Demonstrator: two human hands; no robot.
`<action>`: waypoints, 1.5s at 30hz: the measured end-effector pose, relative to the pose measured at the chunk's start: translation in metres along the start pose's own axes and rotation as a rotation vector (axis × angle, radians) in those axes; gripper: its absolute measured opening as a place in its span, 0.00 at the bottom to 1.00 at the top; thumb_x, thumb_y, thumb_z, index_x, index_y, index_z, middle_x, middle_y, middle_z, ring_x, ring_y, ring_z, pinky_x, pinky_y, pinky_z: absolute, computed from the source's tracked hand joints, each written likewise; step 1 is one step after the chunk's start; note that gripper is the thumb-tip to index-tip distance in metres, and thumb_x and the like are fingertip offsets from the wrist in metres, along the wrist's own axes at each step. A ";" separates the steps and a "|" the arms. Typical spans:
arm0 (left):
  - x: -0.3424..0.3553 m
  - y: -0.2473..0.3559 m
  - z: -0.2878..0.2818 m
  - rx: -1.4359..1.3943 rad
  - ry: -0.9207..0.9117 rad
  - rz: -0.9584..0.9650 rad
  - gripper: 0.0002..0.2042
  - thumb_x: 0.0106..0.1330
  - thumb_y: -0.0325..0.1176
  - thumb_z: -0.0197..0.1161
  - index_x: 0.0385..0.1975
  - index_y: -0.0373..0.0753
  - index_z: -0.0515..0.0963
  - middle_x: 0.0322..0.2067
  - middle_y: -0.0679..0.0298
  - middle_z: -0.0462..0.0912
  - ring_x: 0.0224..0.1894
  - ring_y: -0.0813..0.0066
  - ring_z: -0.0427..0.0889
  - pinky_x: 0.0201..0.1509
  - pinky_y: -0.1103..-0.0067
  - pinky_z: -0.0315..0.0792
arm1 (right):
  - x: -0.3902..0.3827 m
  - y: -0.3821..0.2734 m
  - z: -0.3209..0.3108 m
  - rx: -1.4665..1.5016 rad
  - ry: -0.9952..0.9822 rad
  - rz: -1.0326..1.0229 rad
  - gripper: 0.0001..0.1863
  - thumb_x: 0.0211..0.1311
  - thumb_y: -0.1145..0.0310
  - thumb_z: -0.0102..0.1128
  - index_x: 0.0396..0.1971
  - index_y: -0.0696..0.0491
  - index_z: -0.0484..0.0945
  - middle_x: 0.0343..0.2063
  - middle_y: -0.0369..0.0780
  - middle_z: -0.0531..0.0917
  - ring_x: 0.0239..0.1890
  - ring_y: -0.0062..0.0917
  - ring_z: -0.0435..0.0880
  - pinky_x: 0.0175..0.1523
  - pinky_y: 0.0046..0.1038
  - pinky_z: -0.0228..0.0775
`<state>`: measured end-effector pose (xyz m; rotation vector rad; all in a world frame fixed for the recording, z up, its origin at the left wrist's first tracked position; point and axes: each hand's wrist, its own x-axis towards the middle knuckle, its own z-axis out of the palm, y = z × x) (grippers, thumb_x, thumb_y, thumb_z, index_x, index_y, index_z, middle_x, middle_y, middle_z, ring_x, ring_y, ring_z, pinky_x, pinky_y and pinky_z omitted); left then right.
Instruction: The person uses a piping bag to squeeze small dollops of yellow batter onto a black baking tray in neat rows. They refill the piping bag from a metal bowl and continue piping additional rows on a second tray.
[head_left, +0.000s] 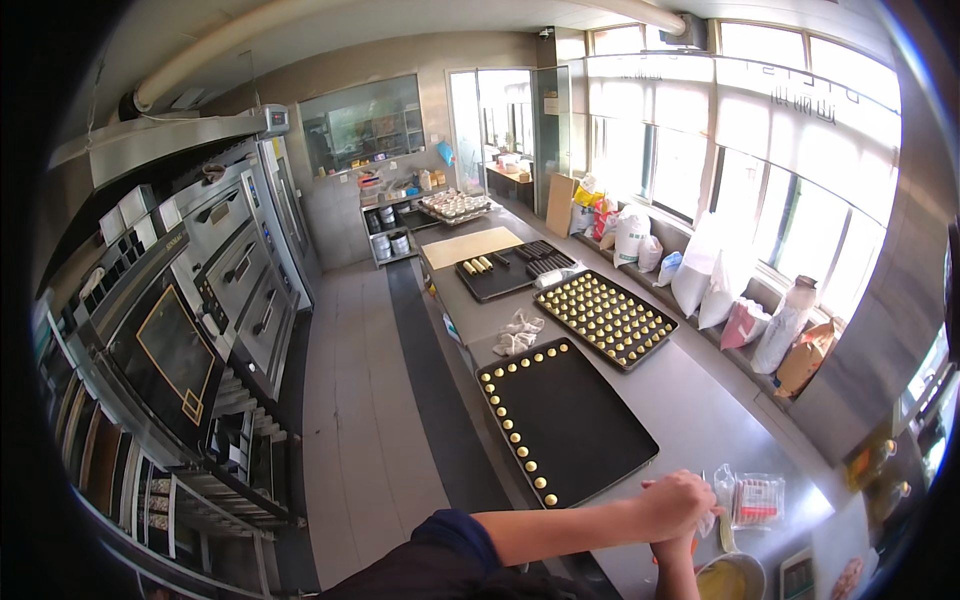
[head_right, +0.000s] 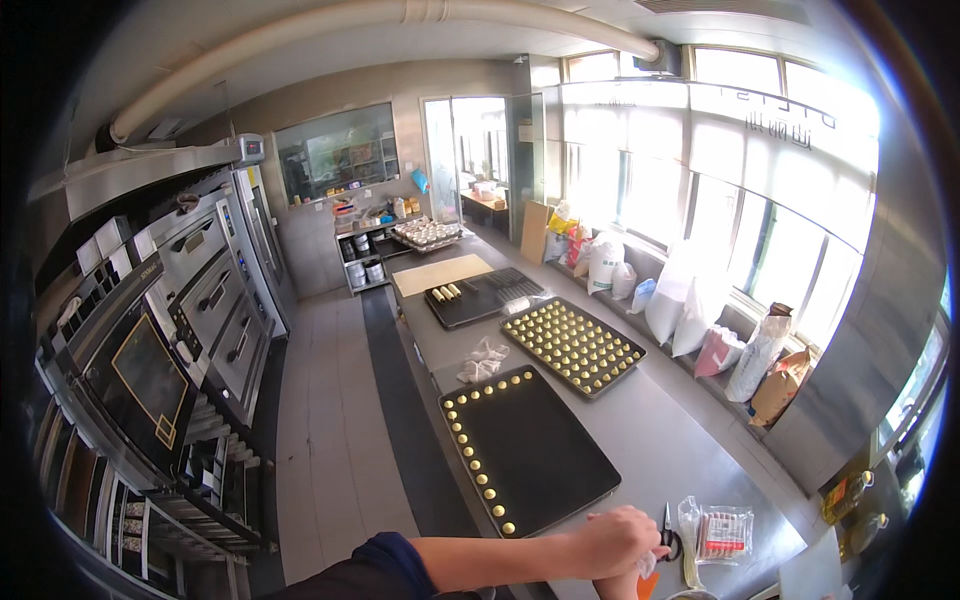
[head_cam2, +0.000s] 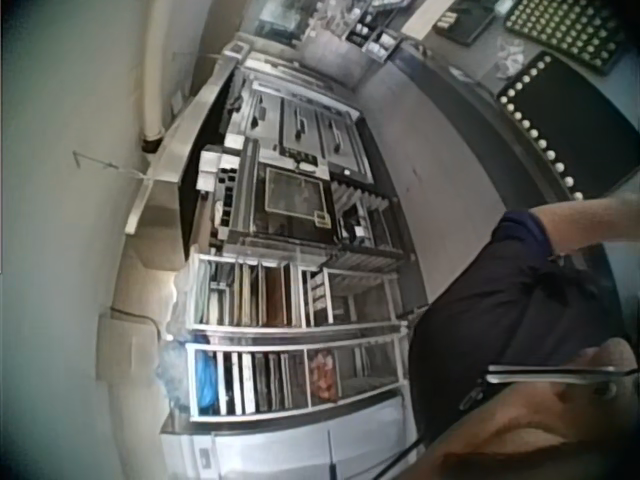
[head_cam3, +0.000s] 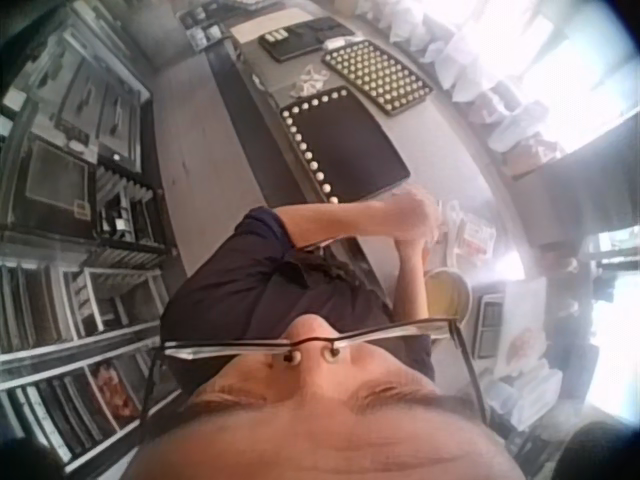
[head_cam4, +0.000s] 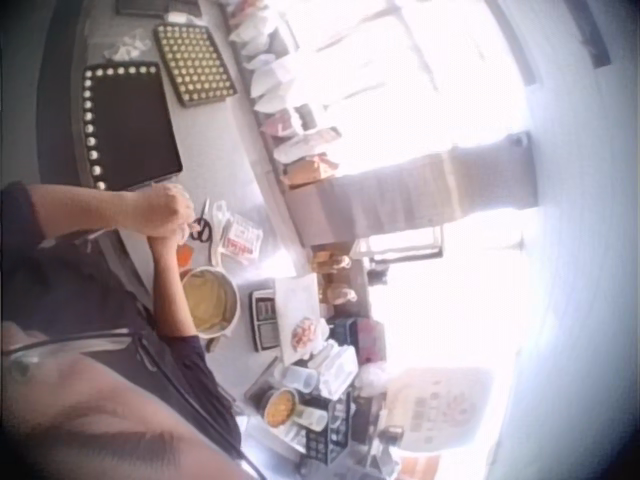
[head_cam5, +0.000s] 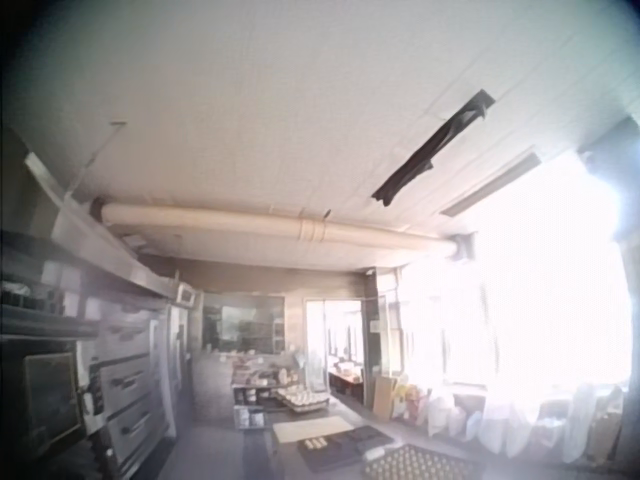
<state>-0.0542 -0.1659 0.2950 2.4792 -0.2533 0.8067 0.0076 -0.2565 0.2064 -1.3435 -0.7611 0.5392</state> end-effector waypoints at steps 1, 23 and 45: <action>-0.002 0.006 0.011 0.224 0.003 0.003 0.20 0.74 0.45 0.63 0.26 0.35 0.83 0.29 0.51 0.87 0.38 0.49 0.88 0.51 0.60 0.79 | 0.002 0.001 0.001 0.068 0.007 0.028 0.20 0.79 0.63 0.59 0.65 0.54 0.73 0.61 0.43 0.79 0.65 0.35 0.78 0.71 0.40 0.69; -0.014 -0.028 -0.034 0.020 0.417 0.201 0.11 0.75 0.42 0.64 0.39 0.40 0.82 0.42 0.59 0.85 0.44 0.61 0.86 0.57 0.64 0.79 | 0.074 0.029 0.028 0.507 0.181 0.248 0.16 0.84 0.52 0.55 0.48 0.50 0.82 0.44 0.41 0.86 0.58 0.37 0.83 0.72 0.45 0.71; -0.191 -0.475 -0.200 -2.616 0.701 -1.155 0.23 0.84 0.52 0.56 0.69 0.45 0.71 0.65 0.65 0.79 0.67 0.72 0.78 0.74 0.67 0.69 | 0.363 0.108 0.397 0.157 0.097 -0.091 0.32 0.88 0.38 0.32 0.45 0.51 0.76 0.41 0.43 0.83 0.49 0.35 0.83 0.67 0.42 0.71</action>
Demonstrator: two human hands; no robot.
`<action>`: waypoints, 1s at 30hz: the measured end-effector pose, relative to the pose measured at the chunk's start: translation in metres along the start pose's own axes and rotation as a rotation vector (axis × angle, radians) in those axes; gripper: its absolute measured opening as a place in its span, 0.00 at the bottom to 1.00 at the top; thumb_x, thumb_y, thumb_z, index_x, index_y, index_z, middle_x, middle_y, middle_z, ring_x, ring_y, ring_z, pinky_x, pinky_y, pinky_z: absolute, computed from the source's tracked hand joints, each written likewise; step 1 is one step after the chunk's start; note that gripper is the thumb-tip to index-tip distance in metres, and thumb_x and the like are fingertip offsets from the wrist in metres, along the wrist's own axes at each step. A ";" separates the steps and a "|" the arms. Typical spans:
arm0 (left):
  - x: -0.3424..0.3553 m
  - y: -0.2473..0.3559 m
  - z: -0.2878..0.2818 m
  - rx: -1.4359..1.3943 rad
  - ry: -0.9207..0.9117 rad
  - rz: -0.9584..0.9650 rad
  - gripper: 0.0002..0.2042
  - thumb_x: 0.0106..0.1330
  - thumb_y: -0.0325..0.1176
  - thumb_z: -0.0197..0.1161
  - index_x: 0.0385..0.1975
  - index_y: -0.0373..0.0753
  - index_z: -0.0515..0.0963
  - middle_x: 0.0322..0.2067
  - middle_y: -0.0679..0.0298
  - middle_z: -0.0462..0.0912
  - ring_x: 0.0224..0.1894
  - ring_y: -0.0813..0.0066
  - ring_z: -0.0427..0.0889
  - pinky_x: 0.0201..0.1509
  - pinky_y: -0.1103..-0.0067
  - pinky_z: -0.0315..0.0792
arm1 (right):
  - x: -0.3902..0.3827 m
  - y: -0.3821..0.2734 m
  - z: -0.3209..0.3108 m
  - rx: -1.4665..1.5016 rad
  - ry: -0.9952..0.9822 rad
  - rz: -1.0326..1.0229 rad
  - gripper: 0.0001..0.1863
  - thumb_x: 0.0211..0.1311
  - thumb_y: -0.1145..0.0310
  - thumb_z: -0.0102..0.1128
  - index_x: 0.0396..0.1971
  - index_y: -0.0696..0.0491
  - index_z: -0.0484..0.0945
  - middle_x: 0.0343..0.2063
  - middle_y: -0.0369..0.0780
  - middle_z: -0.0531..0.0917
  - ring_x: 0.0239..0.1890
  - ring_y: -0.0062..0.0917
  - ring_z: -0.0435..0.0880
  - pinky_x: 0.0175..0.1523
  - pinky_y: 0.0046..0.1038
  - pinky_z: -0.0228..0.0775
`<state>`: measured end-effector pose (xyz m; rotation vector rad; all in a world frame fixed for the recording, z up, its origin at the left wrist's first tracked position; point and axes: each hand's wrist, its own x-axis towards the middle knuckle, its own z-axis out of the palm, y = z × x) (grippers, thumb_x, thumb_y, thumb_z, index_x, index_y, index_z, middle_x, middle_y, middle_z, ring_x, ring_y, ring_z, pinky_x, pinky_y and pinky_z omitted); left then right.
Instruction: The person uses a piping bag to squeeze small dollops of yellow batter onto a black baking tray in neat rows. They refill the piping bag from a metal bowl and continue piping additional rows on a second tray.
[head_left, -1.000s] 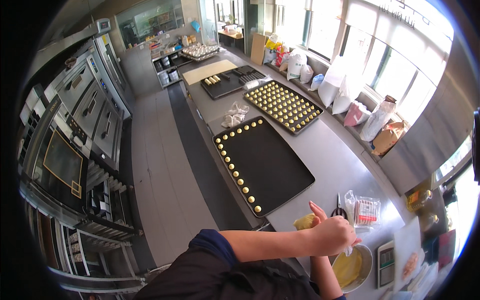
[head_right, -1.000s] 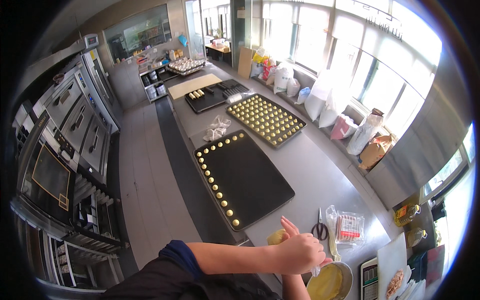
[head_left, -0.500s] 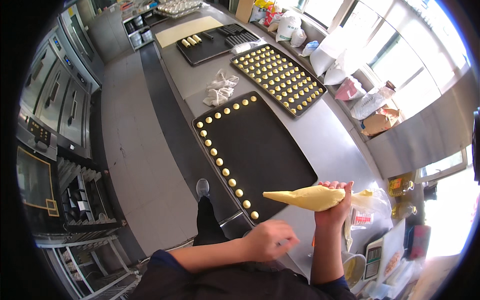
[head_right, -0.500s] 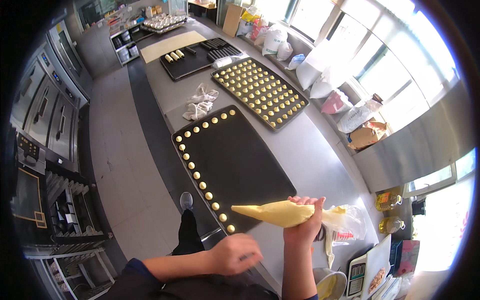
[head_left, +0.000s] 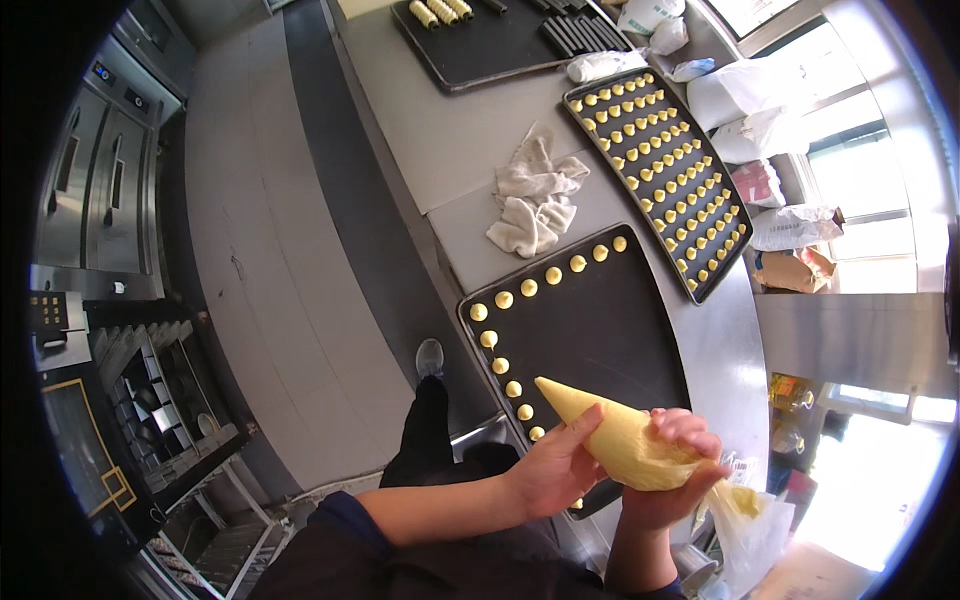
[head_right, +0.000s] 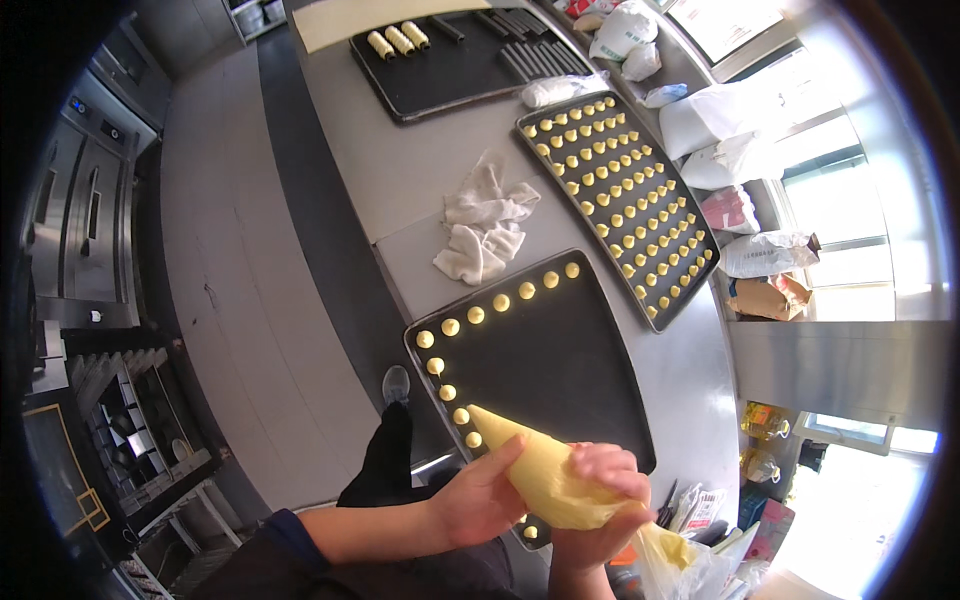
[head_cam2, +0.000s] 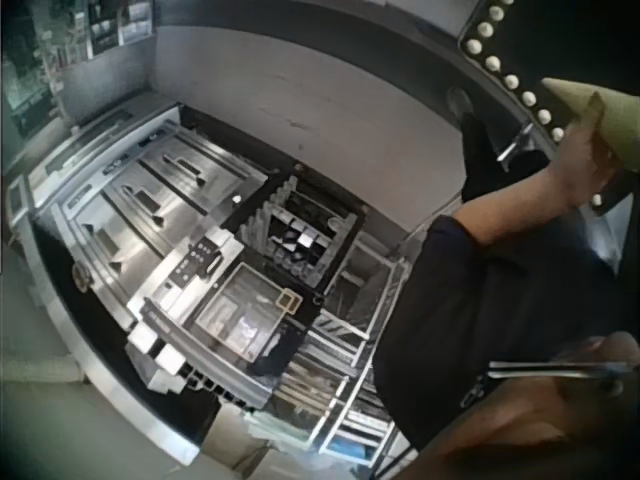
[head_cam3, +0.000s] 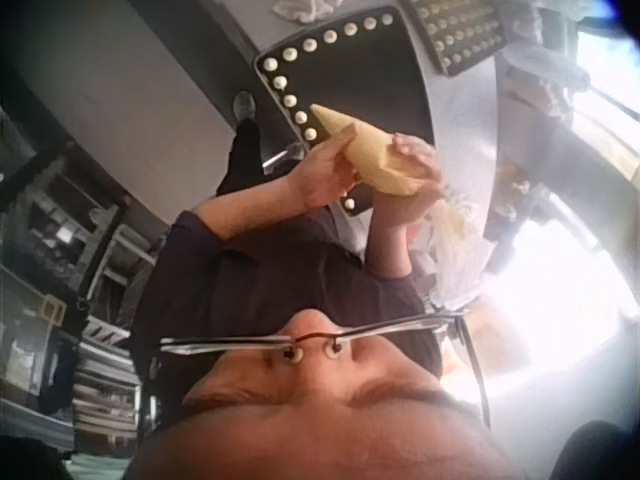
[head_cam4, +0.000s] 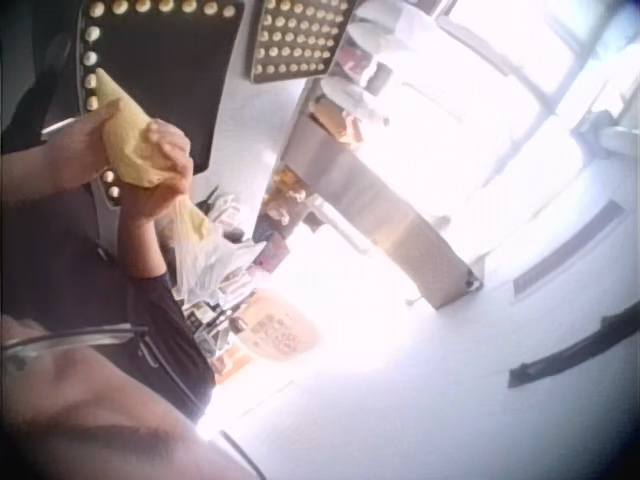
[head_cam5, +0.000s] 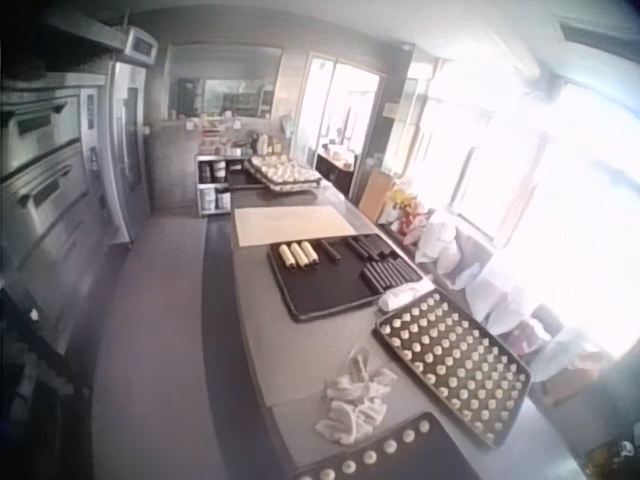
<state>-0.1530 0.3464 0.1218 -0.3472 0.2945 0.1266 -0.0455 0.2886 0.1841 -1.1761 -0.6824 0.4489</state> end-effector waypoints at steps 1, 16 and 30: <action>0.004 0.009 0.005 -0.026 -0.032 -0.002 0.21 0.85 0.51 0.56 0.67 0.44 0.72 0.63 0.64 0.80 0.65 0.71 0.80 0.73 0.66 0.71 | 0.003 0.006 0.006 -0.172 0.040 0.028 0.32 0.86 0.37 0.34 0.51 0.52 0.78 0.50 0.45 0.82 0.58 0.38 0.81 0.71 0.43 0.70; 0.057 0.085 -0.052 -0.199 0.068 0.155 0.25 0.88 0.54 0.44 0.58 0.37 0.76 0.58 0.59 0.84 0.61 0.71 0.82 0.72 0.68 0.74 | 0.038 0.118 0.024 -0.277 -0.238 0.096 0.35 0.89 0.42 0.30 0.22 0.45 0.73 0.22 0.34 0.83 0.36 0.28 0.85 0.67 0.41 0.71; 0.084 0.098 -0.084 -0.236 0.196 0.175 0.27 0.87 0.60 0.43 0.56 0.39 0.74 0.57 0.55 0.83 0.60 0.68 0.83 0.71 0.66 0.76 | 0.035 0.166 0.011 -0.332 -0.199 0.077 0.36 0.89 0.41 0.27 0.19 0.43 0.70 0.19 0.32 0.82 0.32 0.23 0.83 0.64 0.39 0.71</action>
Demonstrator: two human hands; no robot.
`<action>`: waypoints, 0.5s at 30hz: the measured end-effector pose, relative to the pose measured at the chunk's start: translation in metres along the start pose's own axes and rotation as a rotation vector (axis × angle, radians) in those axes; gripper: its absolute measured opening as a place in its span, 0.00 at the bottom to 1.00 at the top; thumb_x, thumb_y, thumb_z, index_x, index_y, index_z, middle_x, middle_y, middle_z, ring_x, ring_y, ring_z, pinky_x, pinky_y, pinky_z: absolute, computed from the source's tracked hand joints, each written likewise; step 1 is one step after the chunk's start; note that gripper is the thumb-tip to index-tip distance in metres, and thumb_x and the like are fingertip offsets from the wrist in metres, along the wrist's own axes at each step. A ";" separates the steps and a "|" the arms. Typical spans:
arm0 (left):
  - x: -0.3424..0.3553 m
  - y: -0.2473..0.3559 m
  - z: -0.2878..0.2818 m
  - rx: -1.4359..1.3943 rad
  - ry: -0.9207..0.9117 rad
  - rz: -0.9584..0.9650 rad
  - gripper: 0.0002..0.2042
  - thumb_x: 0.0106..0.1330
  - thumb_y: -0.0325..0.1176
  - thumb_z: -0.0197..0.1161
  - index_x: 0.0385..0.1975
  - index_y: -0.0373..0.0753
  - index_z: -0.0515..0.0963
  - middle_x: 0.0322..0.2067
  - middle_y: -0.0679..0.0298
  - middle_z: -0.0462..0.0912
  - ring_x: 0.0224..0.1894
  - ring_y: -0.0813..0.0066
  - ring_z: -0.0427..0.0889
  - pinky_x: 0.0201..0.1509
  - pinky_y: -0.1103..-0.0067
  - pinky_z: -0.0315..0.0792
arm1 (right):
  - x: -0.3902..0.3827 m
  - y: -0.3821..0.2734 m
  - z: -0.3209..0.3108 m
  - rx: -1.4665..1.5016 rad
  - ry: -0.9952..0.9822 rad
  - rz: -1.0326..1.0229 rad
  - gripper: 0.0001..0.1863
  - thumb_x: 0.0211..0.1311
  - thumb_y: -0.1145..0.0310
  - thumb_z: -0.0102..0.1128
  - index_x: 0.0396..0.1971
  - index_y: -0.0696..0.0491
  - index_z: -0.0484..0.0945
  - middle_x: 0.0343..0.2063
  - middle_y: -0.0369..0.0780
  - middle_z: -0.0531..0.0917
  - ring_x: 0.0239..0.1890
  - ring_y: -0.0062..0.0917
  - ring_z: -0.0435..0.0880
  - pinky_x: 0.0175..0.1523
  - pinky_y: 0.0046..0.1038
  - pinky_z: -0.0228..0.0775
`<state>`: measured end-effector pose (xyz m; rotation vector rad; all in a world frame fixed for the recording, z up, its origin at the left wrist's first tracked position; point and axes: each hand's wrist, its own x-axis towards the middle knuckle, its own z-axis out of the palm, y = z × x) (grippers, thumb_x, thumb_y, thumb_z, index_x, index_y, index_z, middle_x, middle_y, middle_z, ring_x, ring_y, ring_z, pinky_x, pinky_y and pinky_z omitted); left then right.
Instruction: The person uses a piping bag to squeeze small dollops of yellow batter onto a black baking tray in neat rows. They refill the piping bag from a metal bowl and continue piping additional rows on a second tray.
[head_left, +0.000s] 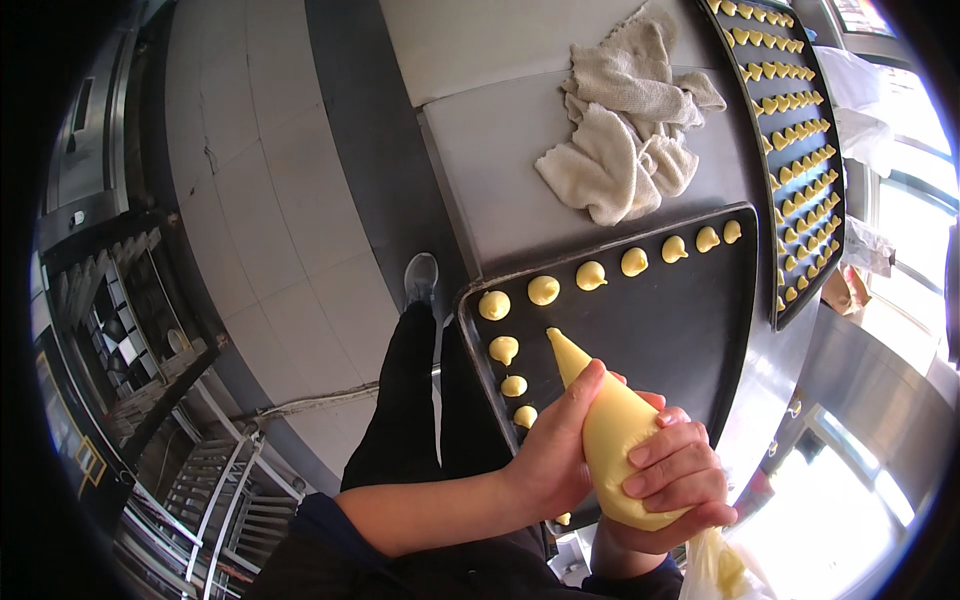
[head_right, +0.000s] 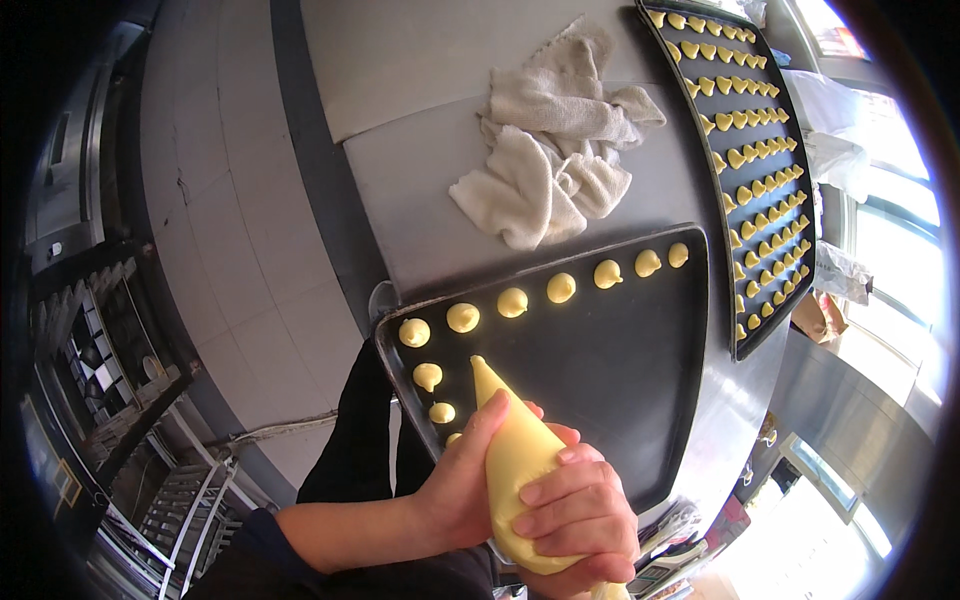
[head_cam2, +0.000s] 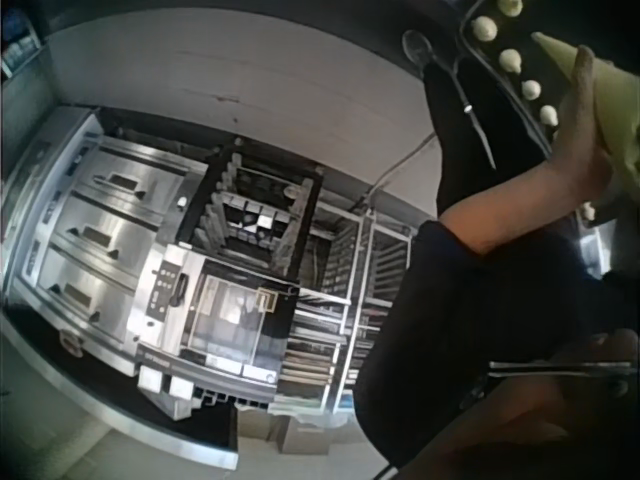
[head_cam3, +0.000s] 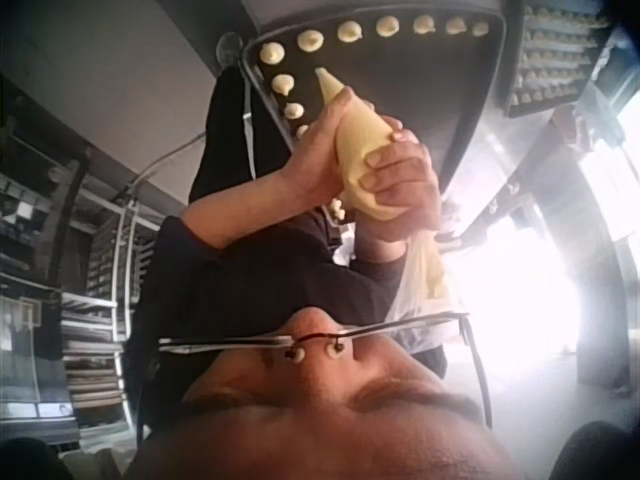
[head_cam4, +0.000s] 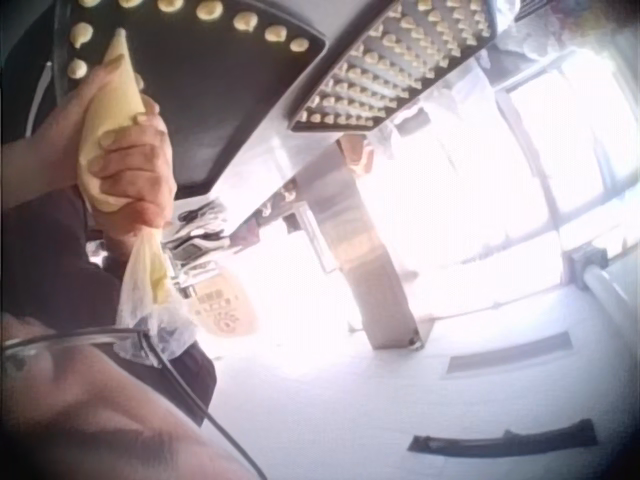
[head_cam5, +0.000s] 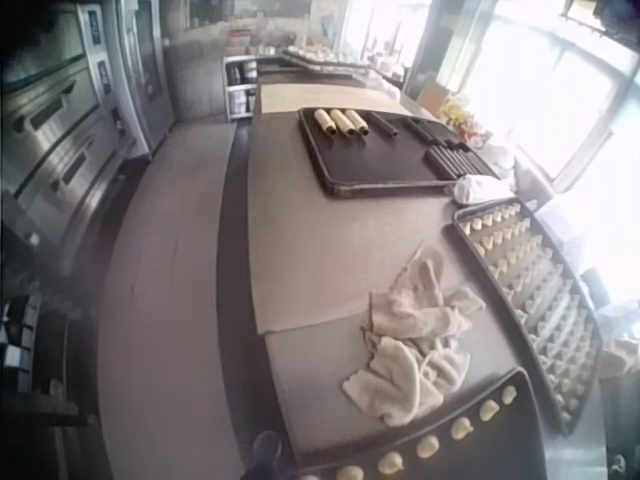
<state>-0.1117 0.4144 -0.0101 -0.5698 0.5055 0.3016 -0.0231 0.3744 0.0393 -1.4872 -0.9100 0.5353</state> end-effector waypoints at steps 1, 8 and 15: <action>0.000 -0.001 0.000 0.007 -0.002 0.002 0.27 0.87 0.60 0.43 0.56 0.39 0.74 0.57 0.56 0.83 0.60 0.68 0.83 0.71 0.66 0.76 | 0.000 0.000 0.000 0.002 0.000 -0.001 0.36 0.89 0.41 0.27 0.19 0.43 0.70 0.19 0.32 0.82 0.32 0.23 0.83 0.64 0.39 0.71; 0.002 -0.003 -0.001 0.047 0.020 0.005 0.28 0.86 0.61 0.45 0.55 0.39 0.75 0.57 0.56 0.83 0.60 0.68 0.83 0.71 0.66 0.75 | -0.001 0.003 -0.003 0.052 0.009 0.000 0.37 0.89 0.41 0.28 0.18 0.43 0.72 0.19 0.31 0.81 0.31 0.22 0.82 0.62 0.38 0.71; 0.003 -0.003 0.000 0.083 0.035 0.021 0.27 0.86 0.61 0.45 0.55 0.39 0.74 0.57 0.55 0.84 0.60 0.67 0.83 0.71 0.66 0.75 | -0.002 0.005 -0.006 0.064 0.012 0.011 0.37 0.89 0.41 0.30 0.19 0.44 0.72 0.18 0.32 0.81 0.31 0.23 0.83 0.62 0.38 0.72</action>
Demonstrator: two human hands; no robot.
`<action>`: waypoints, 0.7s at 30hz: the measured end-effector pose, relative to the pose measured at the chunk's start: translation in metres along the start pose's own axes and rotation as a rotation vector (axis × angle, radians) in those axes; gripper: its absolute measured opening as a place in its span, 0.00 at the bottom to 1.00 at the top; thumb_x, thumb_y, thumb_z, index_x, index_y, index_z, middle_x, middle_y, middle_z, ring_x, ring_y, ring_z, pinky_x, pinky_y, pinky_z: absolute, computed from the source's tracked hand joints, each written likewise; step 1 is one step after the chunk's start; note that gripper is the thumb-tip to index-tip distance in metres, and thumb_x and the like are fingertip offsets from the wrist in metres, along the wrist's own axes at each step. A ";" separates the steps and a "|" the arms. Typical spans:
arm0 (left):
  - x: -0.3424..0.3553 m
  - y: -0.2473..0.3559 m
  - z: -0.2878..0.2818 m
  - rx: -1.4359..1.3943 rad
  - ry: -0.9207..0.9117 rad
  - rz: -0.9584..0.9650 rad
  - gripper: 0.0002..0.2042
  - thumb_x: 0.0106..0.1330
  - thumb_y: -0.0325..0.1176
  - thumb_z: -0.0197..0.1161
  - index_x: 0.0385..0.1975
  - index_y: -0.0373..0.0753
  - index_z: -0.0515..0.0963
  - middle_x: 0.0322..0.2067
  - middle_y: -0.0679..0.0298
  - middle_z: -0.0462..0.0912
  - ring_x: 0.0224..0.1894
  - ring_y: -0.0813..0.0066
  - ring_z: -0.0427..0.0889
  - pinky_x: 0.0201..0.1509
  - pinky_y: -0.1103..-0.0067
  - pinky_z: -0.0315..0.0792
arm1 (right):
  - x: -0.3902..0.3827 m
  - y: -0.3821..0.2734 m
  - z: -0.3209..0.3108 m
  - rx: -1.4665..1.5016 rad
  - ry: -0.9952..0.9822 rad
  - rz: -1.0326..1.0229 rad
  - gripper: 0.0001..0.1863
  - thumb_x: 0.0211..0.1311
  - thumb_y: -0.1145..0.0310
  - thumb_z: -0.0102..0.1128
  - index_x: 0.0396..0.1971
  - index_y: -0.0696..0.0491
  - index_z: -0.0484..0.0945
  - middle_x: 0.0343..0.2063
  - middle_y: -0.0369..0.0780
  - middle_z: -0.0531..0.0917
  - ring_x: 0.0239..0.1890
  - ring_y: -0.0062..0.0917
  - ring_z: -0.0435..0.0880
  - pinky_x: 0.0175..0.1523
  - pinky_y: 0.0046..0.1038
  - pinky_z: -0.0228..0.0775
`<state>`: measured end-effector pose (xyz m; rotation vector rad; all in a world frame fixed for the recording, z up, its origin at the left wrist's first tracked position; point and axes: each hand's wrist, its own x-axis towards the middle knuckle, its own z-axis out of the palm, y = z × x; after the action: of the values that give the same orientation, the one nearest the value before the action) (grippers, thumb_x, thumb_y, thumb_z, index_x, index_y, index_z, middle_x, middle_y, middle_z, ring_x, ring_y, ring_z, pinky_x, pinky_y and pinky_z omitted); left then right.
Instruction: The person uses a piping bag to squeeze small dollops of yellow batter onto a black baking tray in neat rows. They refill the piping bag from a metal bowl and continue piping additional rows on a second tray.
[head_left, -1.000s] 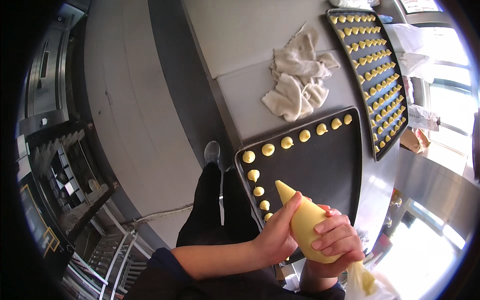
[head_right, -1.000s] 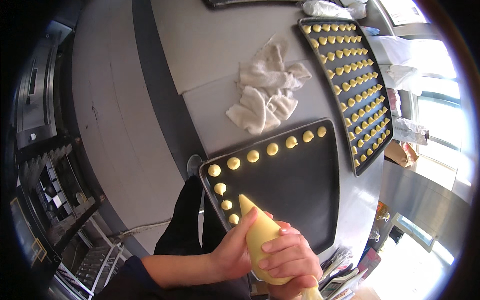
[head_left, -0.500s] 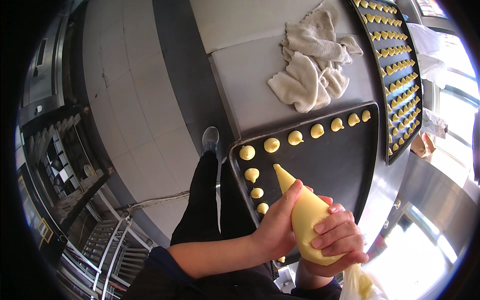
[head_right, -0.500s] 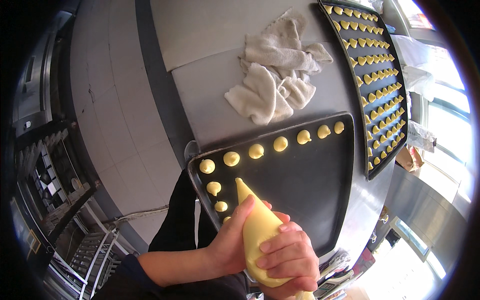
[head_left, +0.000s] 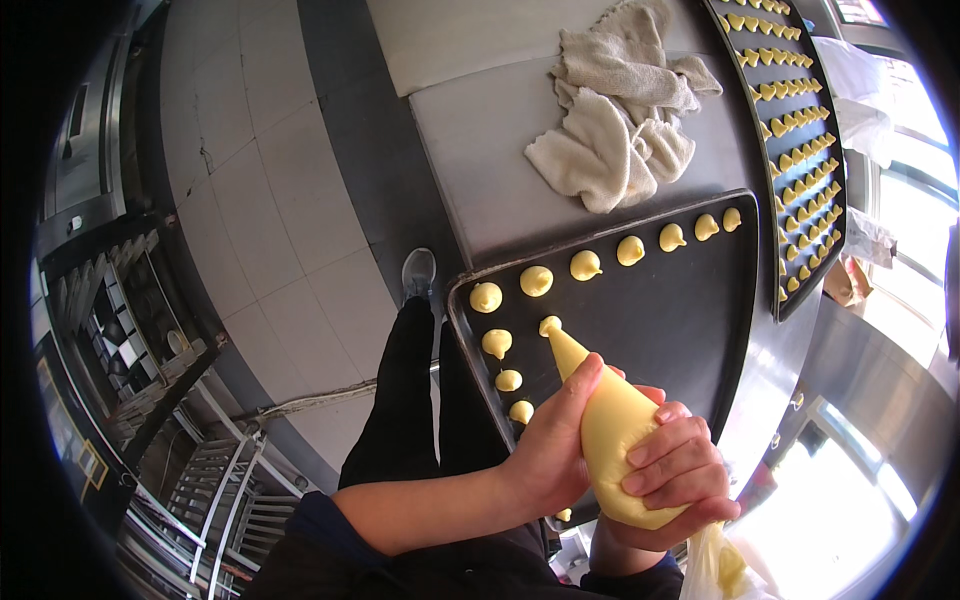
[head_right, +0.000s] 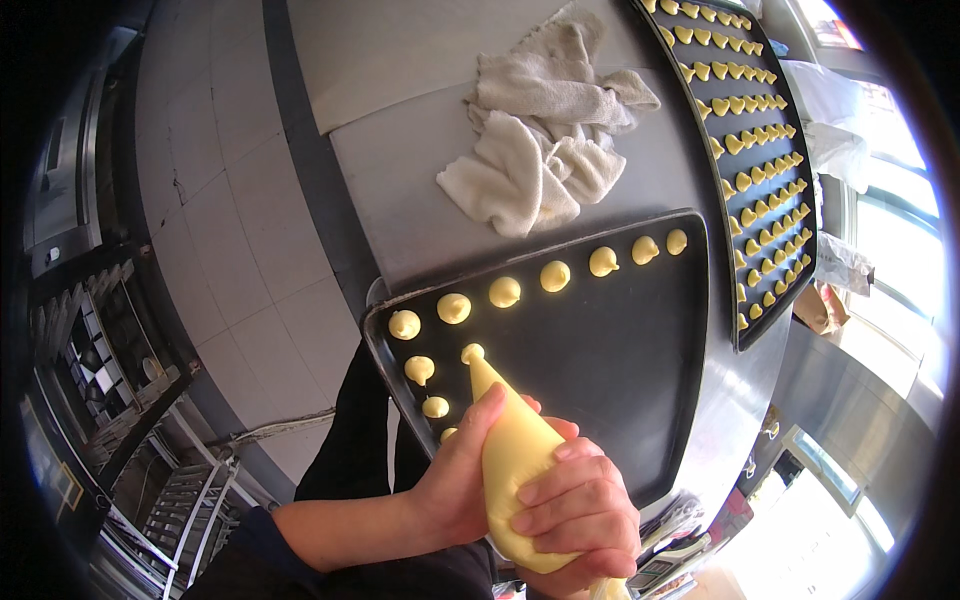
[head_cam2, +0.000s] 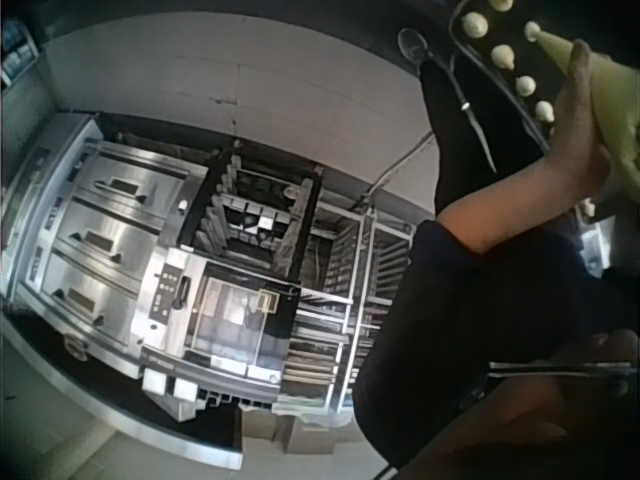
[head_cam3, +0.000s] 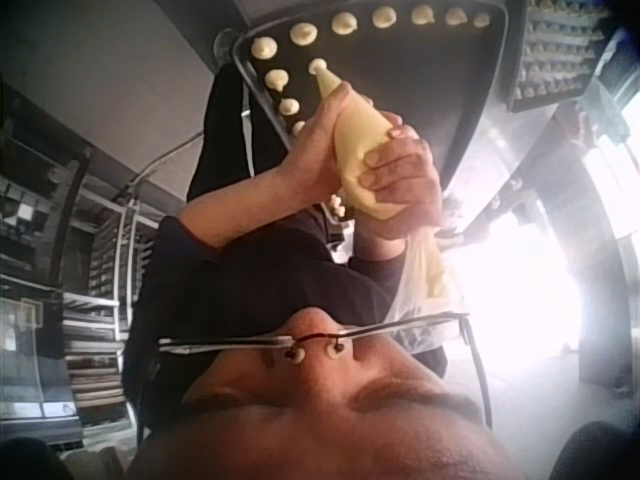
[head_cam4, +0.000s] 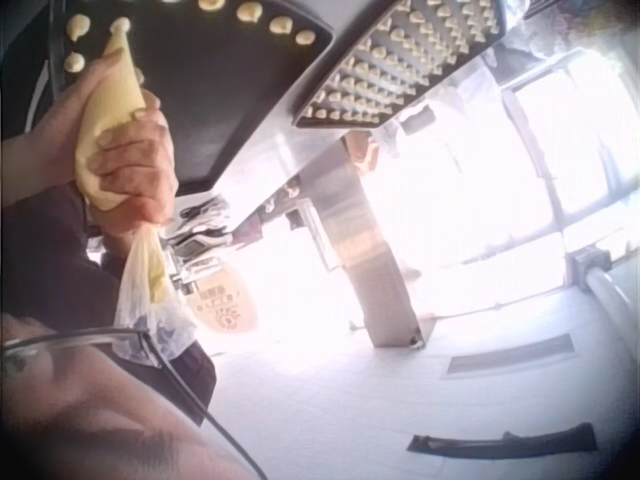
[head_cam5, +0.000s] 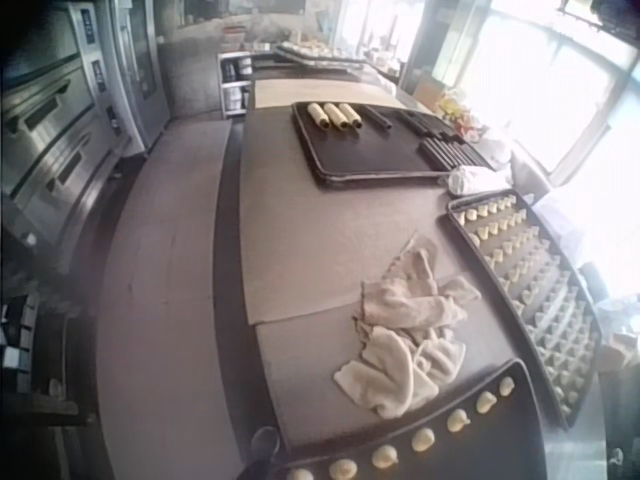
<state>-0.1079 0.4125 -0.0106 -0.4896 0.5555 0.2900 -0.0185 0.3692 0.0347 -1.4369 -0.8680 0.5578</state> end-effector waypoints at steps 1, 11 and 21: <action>0.000 0.000 0.000 0.000 -0.002 0.001 0.27 0.86 0.61 0.45 0.55 0.39 0.74 0.57 0.55 0.84 0.60 0.67 0.83 0.71 0.66 0.75 | 0.000 0.000 0.000 -0.002 0.006 0.004 0.37 0.89 0.41 0.30 0.18 0.44 0.72 0.18 0.32 0.81 0.31 0.22 0.83 0.61 0.38 0.72; 0.000 -0.003 0.000 -0.019 0.012 -0.006 0.26 0.86 0.59 0.45 0.55 0.39 0.74 0.57 0.53 0.84 0.59 0.67 0.84 0.70 0.66 0.77 | -0.002 0.001 -0.003 0.025 0.023 -0.011 0.37 0.89 0.42 0.30 0.18 0.44 0.72 0.17 0.32 0.80 0.29 0.22 0.82 0.61 0.37 0.73; 0.001 -0.007 -0.001 0.021 0.019 0.029 0.26 0.86 0.59 0.46 0.56 0.38 0.73 0.57 0.52 0.84 0.59 0.67 0.84 0.70 0.66 0.77 | -0.007 0.000 -0.007 0.033 0.046 0.005 0.37 0.90 0.44 0.27 0.17 0.44 0.69 0.15 0.32 0.77 0.26 0.22 0.79 0.60 0.36 0.73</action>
<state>-0.1052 0.4059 -0.0093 -0.4643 0.5838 0.3068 -0.0169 0.3599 0.0336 -1.4167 -0.8156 0.5389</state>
